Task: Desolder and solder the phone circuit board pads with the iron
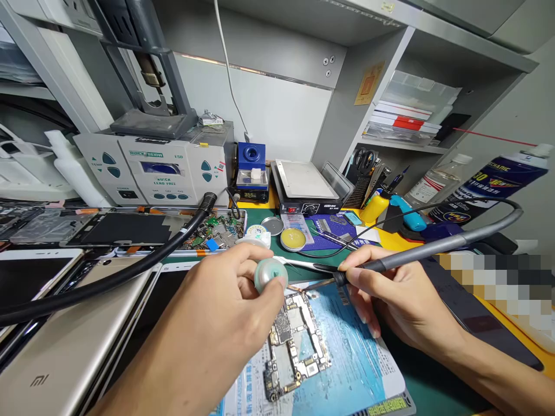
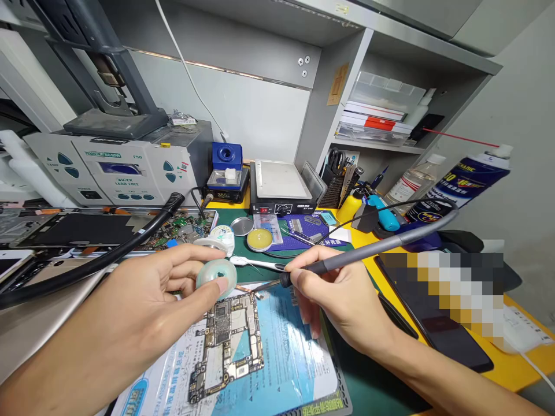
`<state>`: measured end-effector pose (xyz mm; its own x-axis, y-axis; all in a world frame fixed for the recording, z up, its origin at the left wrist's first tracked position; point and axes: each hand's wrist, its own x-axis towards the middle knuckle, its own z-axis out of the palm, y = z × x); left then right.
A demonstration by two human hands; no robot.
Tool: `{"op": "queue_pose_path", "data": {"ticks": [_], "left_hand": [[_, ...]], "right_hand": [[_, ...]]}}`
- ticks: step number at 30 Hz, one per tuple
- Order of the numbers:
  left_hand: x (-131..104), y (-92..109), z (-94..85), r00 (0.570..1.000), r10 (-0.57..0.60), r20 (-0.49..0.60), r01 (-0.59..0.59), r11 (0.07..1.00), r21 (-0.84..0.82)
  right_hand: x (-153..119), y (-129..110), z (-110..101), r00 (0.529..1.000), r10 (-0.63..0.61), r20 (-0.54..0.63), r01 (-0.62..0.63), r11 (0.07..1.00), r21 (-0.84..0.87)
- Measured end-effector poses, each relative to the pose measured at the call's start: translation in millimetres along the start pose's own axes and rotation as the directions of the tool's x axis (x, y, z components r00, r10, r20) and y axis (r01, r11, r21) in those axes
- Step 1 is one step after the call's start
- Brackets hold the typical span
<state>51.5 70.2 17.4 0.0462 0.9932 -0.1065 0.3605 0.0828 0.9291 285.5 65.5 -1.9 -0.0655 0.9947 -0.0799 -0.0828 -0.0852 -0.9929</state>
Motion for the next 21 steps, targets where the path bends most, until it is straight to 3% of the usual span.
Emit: {"op": "queue_pose_path", "data": {"ticks": [13,21], "left_hand": [[0.2,2.5,-1.0,0.999,-0.014,0.046,0.013,1.000,0.022],[-8.1,8.9,-1.2,1.000,-0.019,-0.003,0.019,0.999,-0.034]], "right_hand": [[0.1,-1.6,0.6,1.000,0.015,-0.016,-0.015,1.000,-0.024],[-0.8,-2.0,0.1,1.000,0.021,-0.013,-0.021,0.999,-0.027]]}}
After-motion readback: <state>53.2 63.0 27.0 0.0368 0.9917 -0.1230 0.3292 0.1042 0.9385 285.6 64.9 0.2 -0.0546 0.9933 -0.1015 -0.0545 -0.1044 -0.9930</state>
